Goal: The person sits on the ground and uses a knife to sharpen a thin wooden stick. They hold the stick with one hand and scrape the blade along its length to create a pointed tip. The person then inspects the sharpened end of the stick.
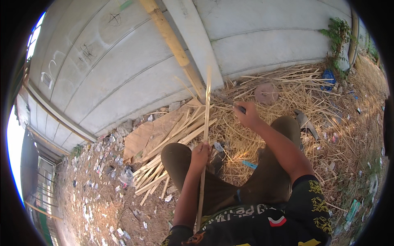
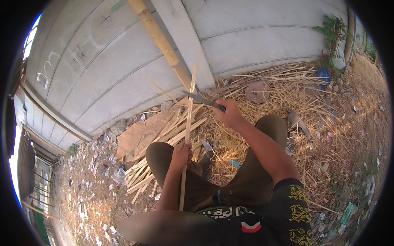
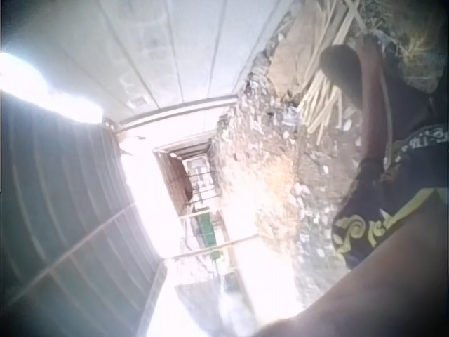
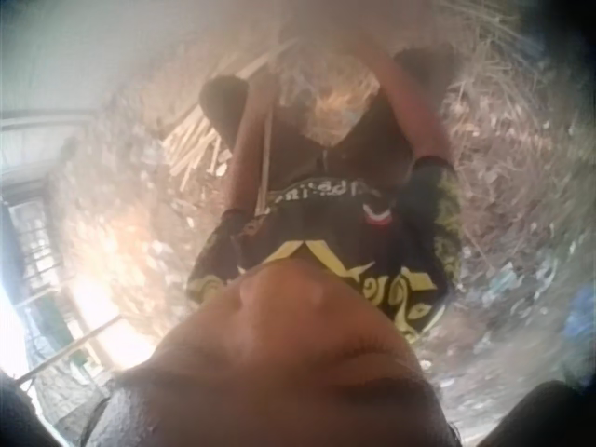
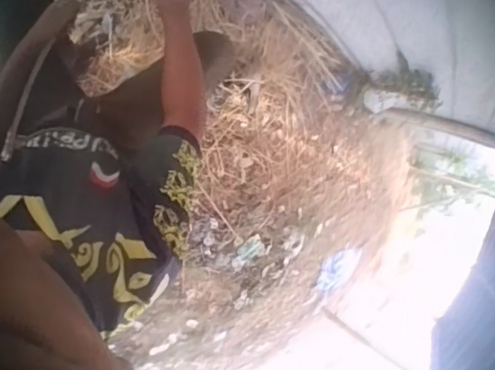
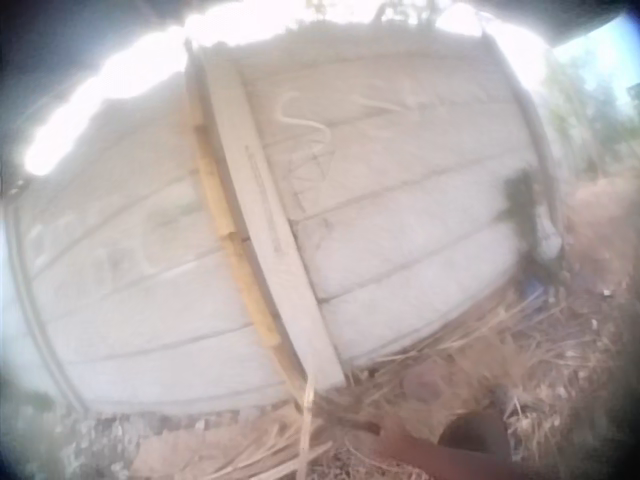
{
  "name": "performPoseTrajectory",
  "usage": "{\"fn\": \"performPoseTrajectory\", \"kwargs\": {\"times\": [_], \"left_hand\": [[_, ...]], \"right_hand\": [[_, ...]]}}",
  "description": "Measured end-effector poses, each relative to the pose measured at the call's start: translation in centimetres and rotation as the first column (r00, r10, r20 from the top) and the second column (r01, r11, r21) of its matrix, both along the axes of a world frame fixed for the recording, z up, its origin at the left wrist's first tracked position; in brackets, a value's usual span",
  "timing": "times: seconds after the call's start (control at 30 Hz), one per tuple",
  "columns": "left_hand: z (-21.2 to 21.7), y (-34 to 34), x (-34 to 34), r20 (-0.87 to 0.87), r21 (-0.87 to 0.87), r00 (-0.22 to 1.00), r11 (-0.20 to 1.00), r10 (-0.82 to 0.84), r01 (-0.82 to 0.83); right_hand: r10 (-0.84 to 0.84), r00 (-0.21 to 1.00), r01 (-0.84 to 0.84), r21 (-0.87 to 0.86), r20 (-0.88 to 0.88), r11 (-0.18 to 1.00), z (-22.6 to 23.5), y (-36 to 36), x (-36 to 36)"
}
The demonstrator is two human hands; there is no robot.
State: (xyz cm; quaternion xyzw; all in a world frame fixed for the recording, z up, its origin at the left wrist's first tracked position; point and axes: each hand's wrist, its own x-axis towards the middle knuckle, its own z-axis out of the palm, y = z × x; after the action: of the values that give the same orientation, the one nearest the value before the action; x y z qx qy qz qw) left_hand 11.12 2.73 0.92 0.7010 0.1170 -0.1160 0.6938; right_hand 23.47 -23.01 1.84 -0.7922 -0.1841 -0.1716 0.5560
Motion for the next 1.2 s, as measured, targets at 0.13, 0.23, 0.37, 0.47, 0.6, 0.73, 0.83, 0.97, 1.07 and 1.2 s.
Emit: {"fn": "performPoseTrajectory", "kwargs": {"times": [0.13,0.23,0.37,0.47,0.6,0.73,0.83,0.97,1.07,1.2], "left_hand": [[-0.7,-0.3,0.0,0.074,0.099,0.997,0.995,0.005,-0.012],[-1.7,0.1,0.2,0.134,0.205,0.991,0.979,-0.010,-0.018],[-4.5,1.3,1.0,0.361,0.564,0.928,0.814,-0.096,-0.135],[-2.6,-0.7,0.7,0.366,0.604,0.920,0.788,-0.142,-0.118],[-3.0,-0.8,-0.7,0.238,0.707,0.936,0.707,-0.259,0.016],[-3.5,0.3,-0.3,0.327,0.555,0.931,0.831,-0.162,-0.051],[-3.5,0.5,0.3,0.352,0.491,0.928,0.868,-0.123,-0.071],[-2.8,0.1,0.1,0.337,0.561,0.934,0.822,-0.122,-0.095],[-2.8,-0.1,0.3,0.377,0.594,0.919,0.792,-0.119,-0.141],[-1.4,-0.8,0.0,0.335,0.643,0.929,0.759,-0.156,-0.104]], "right_hand": [[-0.139,0.899,0.112,-0.088,-0.416,0.990,-0.5,0.0,1.9],[-0.236,0.910,0.163,-0.230,-0.340,0.960,-0.5,0.2,1.7],[-0.145,0.986,0.160,0.213,-0.082,0.964,2.8,2.0,0.0],[-0.065,0.998,0.050,0.555,0.008,0.831,0.9,1.2,0.4],[-0.219,0.928,0.078,-0.419,-0.300,0.905,-5.3,0.1,1.5],[-0.317,0.866,0.065,-0.542,-0.386,0.838,-2.3,0.5,2.7],[-0.266,0.843,0.059,-0.411,-0.467,0.910,-0.8,0.0,2.7],[-0.231,0.932,0.241,0.000,-0.280,0.971,0.7,0.5,1.5],[-0.245,0.969,0.210,0.406,0.036,0.889,3.7,1.2,0.4],[-0.256,0.947,0.247,-0.071,-0.194,0.966,0.5,1.9,1.1]]}}
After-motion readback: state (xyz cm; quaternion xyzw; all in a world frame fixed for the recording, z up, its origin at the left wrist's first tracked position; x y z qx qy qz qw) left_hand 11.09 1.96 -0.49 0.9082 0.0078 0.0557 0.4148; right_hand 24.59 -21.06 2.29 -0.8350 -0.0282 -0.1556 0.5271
